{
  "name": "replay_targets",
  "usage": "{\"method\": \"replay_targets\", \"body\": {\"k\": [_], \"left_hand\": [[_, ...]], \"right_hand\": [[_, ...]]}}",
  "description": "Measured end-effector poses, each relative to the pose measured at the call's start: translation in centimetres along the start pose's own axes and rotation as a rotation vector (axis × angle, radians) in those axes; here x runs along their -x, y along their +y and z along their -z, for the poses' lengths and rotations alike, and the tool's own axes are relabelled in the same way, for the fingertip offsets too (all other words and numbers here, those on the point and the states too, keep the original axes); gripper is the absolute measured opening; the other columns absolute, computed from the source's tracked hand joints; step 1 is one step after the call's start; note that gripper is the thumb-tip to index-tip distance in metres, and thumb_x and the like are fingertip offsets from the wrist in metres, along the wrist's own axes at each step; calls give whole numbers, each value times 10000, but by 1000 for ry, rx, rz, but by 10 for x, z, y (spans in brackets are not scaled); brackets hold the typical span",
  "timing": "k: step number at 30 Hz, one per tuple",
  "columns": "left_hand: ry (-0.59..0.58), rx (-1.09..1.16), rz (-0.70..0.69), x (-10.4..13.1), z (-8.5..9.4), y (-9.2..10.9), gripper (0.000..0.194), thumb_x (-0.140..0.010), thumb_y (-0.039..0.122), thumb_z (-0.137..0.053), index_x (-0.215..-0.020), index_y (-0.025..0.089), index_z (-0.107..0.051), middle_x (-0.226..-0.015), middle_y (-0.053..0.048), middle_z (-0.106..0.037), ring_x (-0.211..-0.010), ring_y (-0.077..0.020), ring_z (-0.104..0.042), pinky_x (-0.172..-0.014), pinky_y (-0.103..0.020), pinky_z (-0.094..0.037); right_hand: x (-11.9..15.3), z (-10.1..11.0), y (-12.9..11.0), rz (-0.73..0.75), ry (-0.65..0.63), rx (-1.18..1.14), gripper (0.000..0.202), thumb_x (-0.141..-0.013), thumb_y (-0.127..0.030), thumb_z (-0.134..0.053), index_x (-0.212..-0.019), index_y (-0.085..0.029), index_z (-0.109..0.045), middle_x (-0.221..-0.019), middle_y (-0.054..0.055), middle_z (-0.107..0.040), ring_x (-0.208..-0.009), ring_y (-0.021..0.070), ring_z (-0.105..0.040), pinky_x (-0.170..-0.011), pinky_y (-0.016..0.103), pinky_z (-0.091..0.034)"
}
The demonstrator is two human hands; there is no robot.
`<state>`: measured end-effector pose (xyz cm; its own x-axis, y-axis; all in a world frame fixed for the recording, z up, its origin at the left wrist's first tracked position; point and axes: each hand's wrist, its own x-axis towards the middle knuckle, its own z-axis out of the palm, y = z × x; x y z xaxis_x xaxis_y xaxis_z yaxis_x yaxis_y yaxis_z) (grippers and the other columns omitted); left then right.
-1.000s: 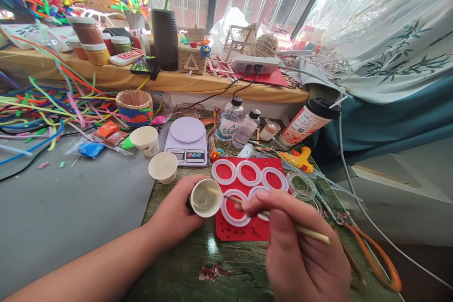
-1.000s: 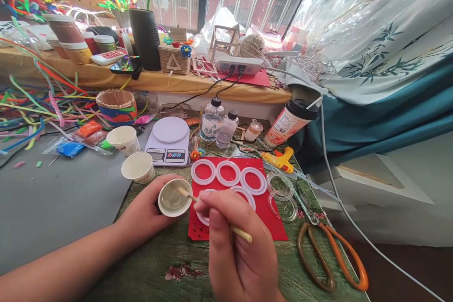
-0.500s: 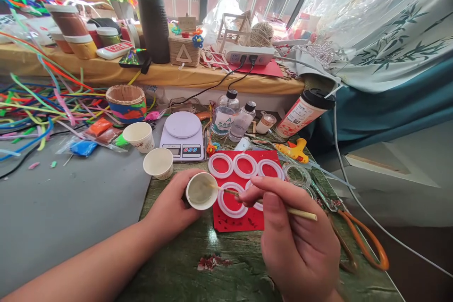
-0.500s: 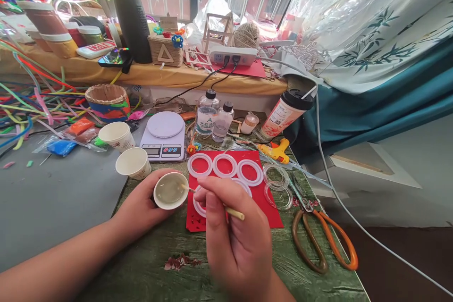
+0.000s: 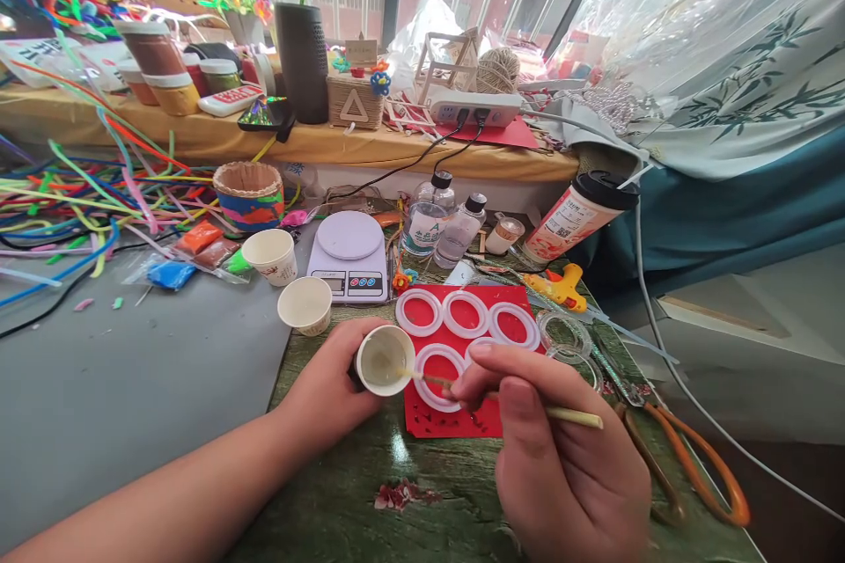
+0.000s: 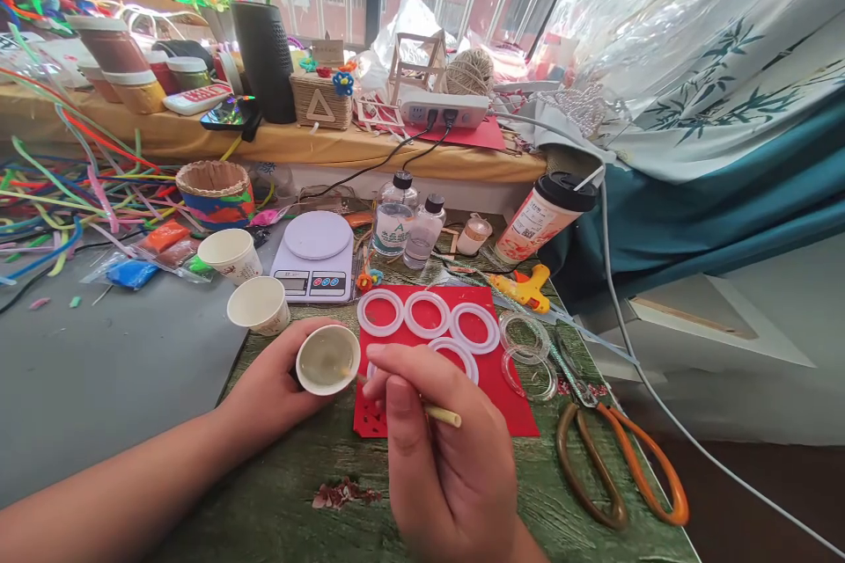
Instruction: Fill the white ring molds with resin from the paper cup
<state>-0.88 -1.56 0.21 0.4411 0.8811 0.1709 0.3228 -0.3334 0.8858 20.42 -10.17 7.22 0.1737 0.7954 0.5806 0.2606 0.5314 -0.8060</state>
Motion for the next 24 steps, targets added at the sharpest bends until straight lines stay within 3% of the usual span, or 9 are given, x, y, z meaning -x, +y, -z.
{"method": "replay_targets", "body": {"k": [4,9,12,15,20,24], "left_hand": [[-7,8,8,0,0,-1,546,-861,156,-844,-1379,290,-736,-1395,-91,-831,-1284,-337,-797,-1162,-540,-643],[-7,10,20,0,0,0,539,-853,163,-847,-1365,302,-749,-1375,-78,-838,-1261,-336,-806,-1121,-514,-666],[-2,12,22,0,0,-1,570,-843,146,-841,-1382,303,-744,-1388,-77,-834,-1276,-339,-803,-1149,-521,-655],[-9,22,13,1,-1,-3,571,-845,147,-839,-1387,298,-738,-1396,-79,-827,-1291,-336,-795,-1151,-522,-653],[3,17,11,0,-1,-3,574,-854,160,-852,-1401,291,-733,-1402,-93,-829,-1281,-340,-802,-1162,-536,-649],[-12,6,3,-1,-1,-2,553,-852,164,-865,-1375,297,-745,-1372,-83,-842,-1266,-340,-809,-1138,-519,-664]], "right_hand": [[-1,-1,2,-1,0,6,339,-1193,-161,-635,-1451,-305,-800,-1120,-11,-872,-1002,121,-830,-911,214,-694],[-3,-2,3,-29,6,-88,321,-1225,-197,-596,-1448,-314,-794,-1066,-39,-892,-901,102,-835,-854,197,-707],[-2,1,3,15,2,43,362,-1192,-147,-631,-1485,-304,-777,-1124,-24,-903,-982,112,-849,-912,208,-696],[-1,2,4,10,-46,48,325,-1184,-146,-634,-1422,-289,-804,-1039,-28,-877,-899,96,-829,-859,186,-681],[-2,0,4,-11,43,57,299,-1197,-173,-628,-1409,-289,-804,-1027,-23,-882,-913,107,-840,-878,194,-697],[-1,-1,4,-23,-6,-10,285,-1209,-206,-615,-1408,-295,-800,-1020,-26,-885,-885,107,-837,-862,195,-699]]}}
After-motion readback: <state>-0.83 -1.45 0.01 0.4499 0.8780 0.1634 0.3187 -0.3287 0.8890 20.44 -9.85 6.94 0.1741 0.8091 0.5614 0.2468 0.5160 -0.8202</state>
